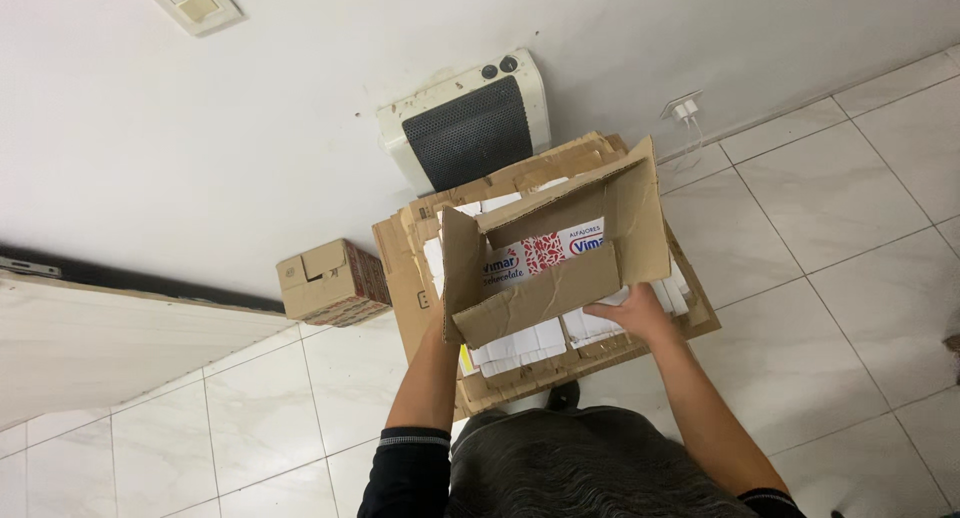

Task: The person organizes cardboard boxes by flattening them and stacking them on top of other boxes.

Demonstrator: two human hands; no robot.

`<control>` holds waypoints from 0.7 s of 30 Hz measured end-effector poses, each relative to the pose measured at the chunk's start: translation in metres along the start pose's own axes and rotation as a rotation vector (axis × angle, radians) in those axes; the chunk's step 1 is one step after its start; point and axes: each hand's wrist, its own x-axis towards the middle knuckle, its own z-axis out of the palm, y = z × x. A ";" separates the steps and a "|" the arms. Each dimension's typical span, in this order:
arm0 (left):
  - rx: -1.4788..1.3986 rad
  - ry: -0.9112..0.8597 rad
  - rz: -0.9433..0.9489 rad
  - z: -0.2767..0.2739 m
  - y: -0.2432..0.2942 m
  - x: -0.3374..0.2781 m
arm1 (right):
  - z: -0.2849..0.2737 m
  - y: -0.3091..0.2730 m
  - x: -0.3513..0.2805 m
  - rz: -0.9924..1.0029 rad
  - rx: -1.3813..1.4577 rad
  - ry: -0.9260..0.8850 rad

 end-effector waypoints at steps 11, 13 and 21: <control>-0.532 -0.083 -0.147 -0.179 0.096 -0.044 | -0.049 0.064 0.036 -0.203 0.344 0.186; -0.518 -0.110 -0.321 -0.184 0.088 -0.040 | -0.064 0.048 0.035 -0.216 0.413 0.251; -0.560 -0.322 -0.381 -0.215 0.070 -0.088 | -0.094 -0.062 0.027 0.179 0.059 0.328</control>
